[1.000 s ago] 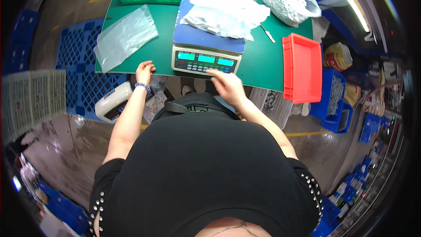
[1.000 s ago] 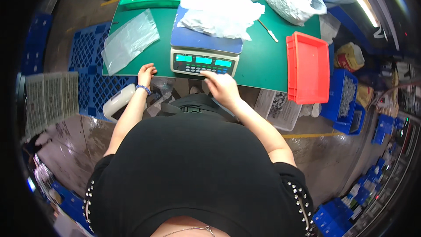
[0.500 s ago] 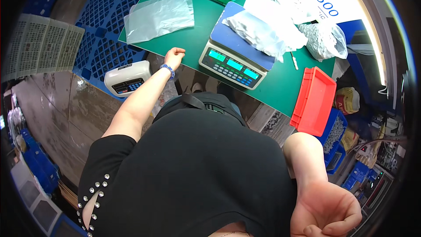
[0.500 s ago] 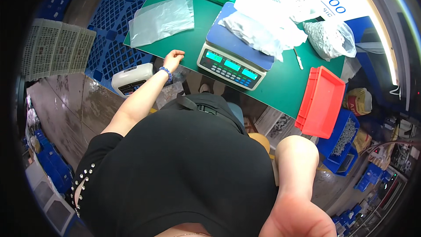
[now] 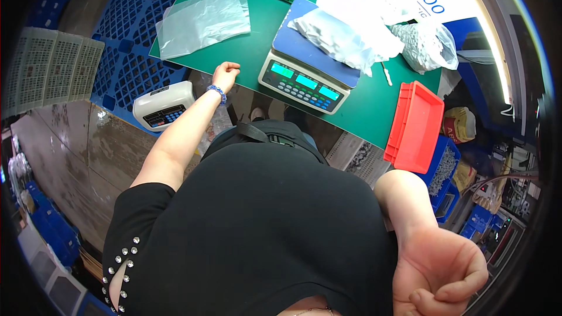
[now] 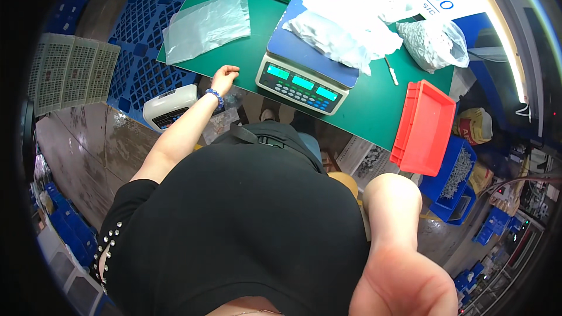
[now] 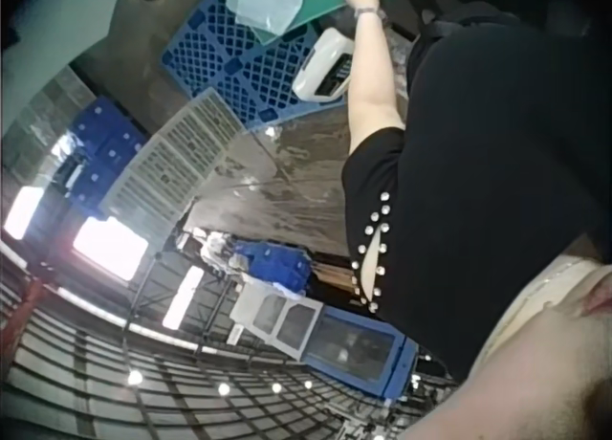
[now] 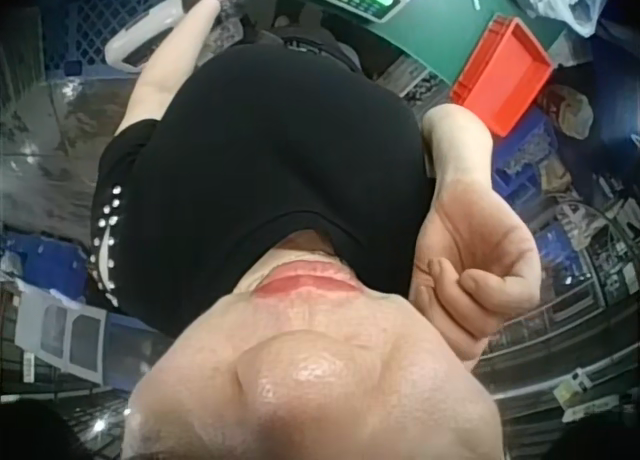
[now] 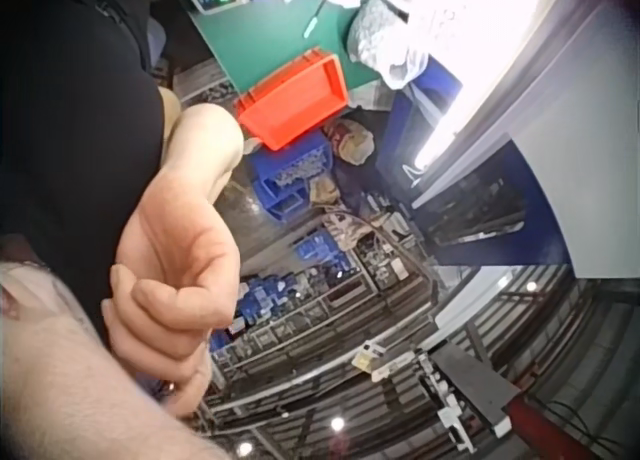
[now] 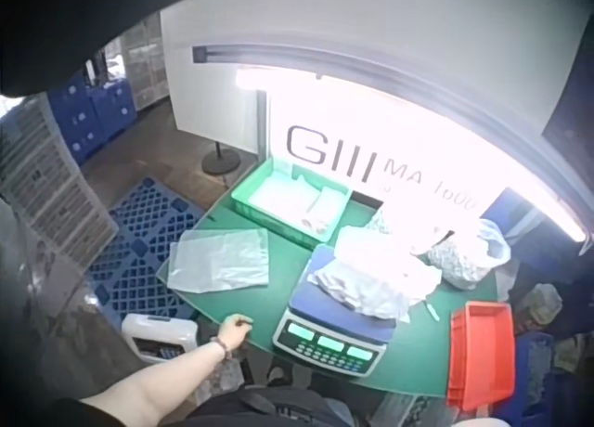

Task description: Weighing small metal components on a digital scale and placing them into plastic bags for packaging.

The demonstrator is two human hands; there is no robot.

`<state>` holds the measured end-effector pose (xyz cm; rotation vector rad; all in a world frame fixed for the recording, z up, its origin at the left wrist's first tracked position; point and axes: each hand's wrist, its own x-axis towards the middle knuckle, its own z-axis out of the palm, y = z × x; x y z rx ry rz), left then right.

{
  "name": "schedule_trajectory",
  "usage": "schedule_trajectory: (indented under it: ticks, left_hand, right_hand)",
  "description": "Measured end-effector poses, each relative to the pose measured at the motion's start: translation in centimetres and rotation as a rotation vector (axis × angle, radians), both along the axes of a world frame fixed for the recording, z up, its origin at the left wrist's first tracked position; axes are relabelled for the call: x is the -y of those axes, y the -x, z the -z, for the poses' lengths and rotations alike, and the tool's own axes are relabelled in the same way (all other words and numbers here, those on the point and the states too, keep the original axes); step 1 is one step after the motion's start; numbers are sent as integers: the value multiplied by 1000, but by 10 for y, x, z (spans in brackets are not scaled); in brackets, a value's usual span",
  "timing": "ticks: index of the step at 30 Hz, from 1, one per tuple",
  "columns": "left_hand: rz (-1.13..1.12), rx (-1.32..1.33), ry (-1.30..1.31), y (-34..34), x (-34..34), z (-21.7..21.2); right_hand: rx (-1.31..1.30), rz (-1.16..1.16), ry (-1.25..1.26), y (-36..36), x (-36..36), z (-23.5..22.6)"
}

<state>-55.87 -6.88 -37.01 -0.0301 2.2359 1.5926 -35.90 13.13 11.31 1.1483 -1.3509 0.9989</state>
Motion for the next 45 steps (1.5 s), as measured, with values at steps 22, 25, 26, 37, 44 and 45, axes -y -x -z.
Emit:
schedule_trajectory:
  ticks: [22, 25, 26, 37, 44, 45]
  left_hand:
    - [53, -33, 70, -3, 1, -9]
    - [64, -6, 41, -2, 2, -7]
    - [67, -20, 60, -2, 2, -7]
    - [73, -44, 88, -3, 1, -8]
    - [64, -41, 104, -3, 0, -11]
    - [62, -45, 108, -3, 0, -11]
  right_hand:
    - [1512, 826, -767, -16, -28, 356]
    - [1485, 895, -796, -17, -28, 358]
    - [1485, 878, -796, -18, -28, 359]
    - [1404, 1019, -830, -23, -30, 368]
    - [1390, 992, -784, -27, -31, 375]
    - [1398, 1012, -792, -28, -32, 375]
